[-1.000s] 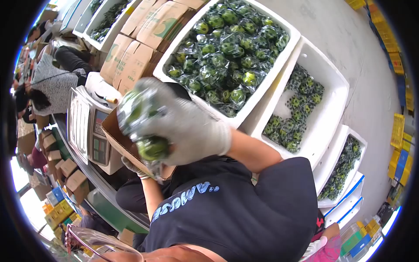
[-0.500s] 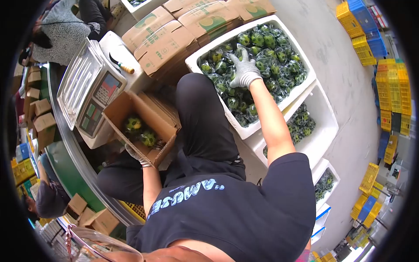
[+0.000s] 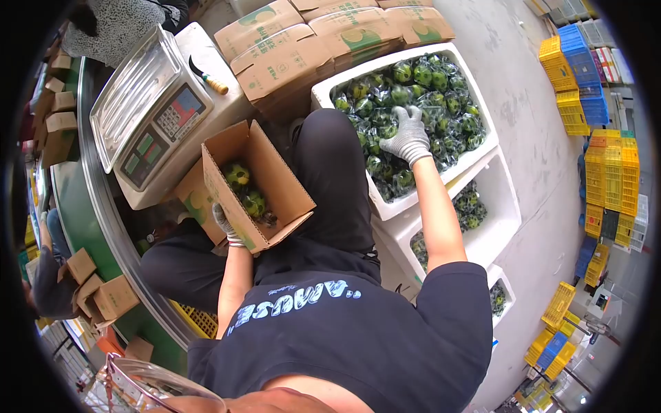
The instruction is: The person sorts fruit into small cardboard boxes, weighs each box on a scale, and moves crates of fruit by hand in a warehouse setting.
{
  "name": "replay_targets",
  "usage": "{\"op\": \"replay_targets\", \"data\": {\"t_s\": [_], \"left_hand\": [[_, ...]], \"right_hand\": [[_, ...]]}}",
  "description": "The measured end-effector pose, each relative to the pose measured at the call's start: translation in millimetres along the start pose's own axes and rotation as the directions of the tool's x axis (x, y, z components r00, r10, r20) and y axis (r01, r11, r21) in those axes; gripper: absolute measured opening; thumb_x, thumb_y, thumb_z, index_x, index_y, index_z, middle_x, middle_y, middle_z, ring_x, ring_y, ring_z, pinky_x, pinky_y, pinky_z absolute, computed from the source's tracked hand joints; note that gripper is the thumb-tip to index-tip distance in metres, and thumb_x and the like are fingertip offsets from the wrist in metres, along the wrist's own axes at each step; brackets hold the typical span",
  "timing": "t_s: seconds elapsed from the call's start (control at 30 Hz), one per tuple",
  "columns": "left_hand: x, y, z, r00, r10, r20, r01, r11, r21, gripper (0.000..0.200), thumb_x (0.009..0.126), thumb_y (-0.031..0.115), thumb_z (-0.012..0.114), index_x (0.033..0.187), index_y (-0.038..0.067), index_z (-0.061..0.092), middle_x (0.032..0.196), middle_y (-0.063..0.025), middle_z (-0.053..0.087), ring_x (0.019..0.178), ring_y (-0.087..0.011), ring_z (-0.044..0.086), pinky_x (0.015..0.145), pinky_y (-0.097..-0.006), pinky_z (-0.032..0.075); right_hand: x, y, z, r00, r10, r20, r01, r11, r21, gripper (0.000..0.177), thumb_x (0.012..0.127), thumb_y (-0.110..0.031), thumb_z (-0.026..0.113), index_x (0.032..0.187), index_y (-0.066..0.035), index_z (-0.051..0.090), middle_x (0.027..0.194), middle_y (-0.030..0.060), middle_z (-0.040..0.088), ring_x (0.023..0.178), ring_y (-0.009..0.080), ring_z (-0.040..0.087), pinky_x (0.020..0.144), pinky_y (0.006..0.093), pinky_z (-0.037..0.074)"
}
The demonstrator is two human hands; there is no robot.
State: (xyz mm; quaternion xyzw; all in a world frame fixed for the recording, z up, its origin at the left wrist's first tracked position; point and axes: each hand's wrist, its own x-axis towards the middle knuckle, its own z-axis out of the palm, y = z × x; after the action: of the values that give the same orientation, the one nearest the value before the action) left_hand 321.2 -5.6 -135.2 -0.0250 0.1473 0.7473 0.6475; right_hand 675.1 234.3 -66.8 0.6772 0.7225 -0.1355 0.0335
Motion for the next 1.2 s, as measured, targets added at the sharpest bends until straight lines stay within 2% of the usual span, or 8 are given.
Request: {"op": "replay_targets", "data": {"t_s": [0.1, 0.37, 0.47, 0.57, 0.77, 0.9, 1.03, 1.2], "left_hand": [[-2.3, -5.9, 5.1, 0.999, -0.032, -0.008, 0.032, 0.999, -0.006, 0.072, 0.077, 0.04, 0.063, 0.133, 0.003, 0.038, 0.125, -0.016, 0.052, 0.107, -0.0315, 0.057, 0.089, -0.0466, 0.049], [-4.6, -0.6, -18.4, 0.992, -0.013, -0.125, 0.012, 1.0, -0.008, 0.066, 0.074, 0.032, 0.066, 0.128, 0.001, 0.044, 0.121, -0.0165, 0.055, 0.107, -0.0324, 0.056, 0.091, -0.0463, 0.048], [-3.5, -0.4, -0.2, 0.981, 0.016, -0.193, 0.002, 0.995, 0.095, 0.068, 0.072, 0.033, 0.067, 0.128, 0.001, 0.044, 0.121, -0.0167, 0.055, 0.107, -0.0333, 0.056, 0.091, -0.047, 0.047], [3.1, -6.4, 22.7, 0.988, -0.056, -0.141, 0.071, 0.992, 0.102, 0.069, 0.071, 0.034, 0.066, 0.128, 0.002, 0.044, 0.121, -0.0169, 0.055, 0.108, -0.0346, 0.055, 0.092, -0.048, 0.046], [7.3, -15.9, 23.3, 0.997, -0.025, -0.072, 0.024, 1.0, -0.016, 0.071, 0.076, 0.042, 0.063, 0.132, 0.004, 0.041, 0.124, -0.0153, 0.053, 0.105, -0.0323, 0.057, 0.089, -0.0442, 0.049], [1.5, -5.4, 2.3, 0.99, 0.014, -0.142, -0.014, 1.0, 0.0, 0.07, 0.076, 0.044, 0.062, 0.131, 0.006, 0.042, 0.123, -0.0127, 0.055, 0.104, -0.0296, 0.058, 0.091, -0.0446, 0.048], [4.0, 0.6, 2.6, 0.978, 0.142, -0.154, -0.138, 0.99, 0.038, 0.069, 0.076, 0.044, 0.062, 0.131, 0.007, 0.043, 0.123, -0.0111, 0.055, 0.107, -0.0294, 0.056, 0.094, -0.046, 0.046], [5.2, -2.2, 17.1, 0.986, 0.112, -0.124, -0.111, 0.994, 0.014, 0.074, 0.075, 0.046, 0.062, 0.135, 0.01, 0.038, 0.125, -0.0097, 0.053, 0.111, -0.0292, 0.053, 0.098, -0.0492, 0.041]], "right_hand": [[26.9, -6.2, -4.7, 0.985, 0.044, 0.166, -0.044, 0.999, 0.001, 0.102, 0.05, -0.032, 0.082, 0.139, -0.019, 0.033, 0.148, 0.023, 0.008, 0.126, 0.0373, 0.04, 0.102, 0.0388, 0.038], [31.1, 39.3, 4.8, 0.989, -0.076, 0.125, -0.001, 0.848, 0.529, 0.074, 0.061, -0.012, 0.074, 0.127, -0.008, 0.041, 0.105, 0.0152, 0.057, 0.103, 0.0254, 0.057, 0.083, 0.0345, 0.05], [-35.7, -1.8, -63.4, 0.983, -0.183, 0.008, 0.012, 0.106, 0.994, 0.073, 0.067, -0.002, 0.067, 0.133, -0.006, 0.036, 0.109, 0.0165, 0.055, 0.094, 0.023, 0.061, 0.079, 0.0387, 0.053], [-94.1, -82.3, -96.0, 0.903, -0.391, -0.18, -0.066, -0.539, 0.839, 0.088, 0.07, -0.021, 0.073, 0.14, -0.002, 0.022, 0.122, 0.022, 0.046, 0.098, 0.0302, 0.059, 0.08, 0.0479, 0.054], [-73.2, -126.1, -94.6, 0.967, -0.253, -0.023, 0.098, 0.288, 0.953, 0.053, 0.08, -0.008, 0.066, 0.128, 0.001, 0.045, 0.107, 0.0118, 0.061, 0.095, 0.0152, 0.058, 0.085, 0.0259, 0.046], [79.2, -58.9, -19.1, 0.995, 0.028, -0.099, 0.007, 0.94, 0.34, 0.069, 0.067, -0.029, 0.078, 0.122, 0.002, 0.05, 0.111, 0.0193, 0.061, 0.103, 0.0252, 0.06, 0.09, 0.0334, 0.047], [100.5, -90.8, 16.9, 0.935, 0.354, -0.024, -0.352, 0.933, 0.07, 0.114, 0.053, -0.05, 0.081, 0.14, -0.006, 0.022, 0.144, 0.0134, 0.031, 0.129, 0.0267, 0.037, 0.104, 0.0383, 0.034], [112.5, -104.3, 1.3, 0.88, 0.47, 0.066, -0.464, 0.881, -0.09, 0.101, 0.053, -0.053, 0.079, 0.13, -0.006, 0.035, 0.127, 0.0135, 0.05, 0.119, 0.0251, 0.049, 0.095, 0.0384, 0.044]]}}
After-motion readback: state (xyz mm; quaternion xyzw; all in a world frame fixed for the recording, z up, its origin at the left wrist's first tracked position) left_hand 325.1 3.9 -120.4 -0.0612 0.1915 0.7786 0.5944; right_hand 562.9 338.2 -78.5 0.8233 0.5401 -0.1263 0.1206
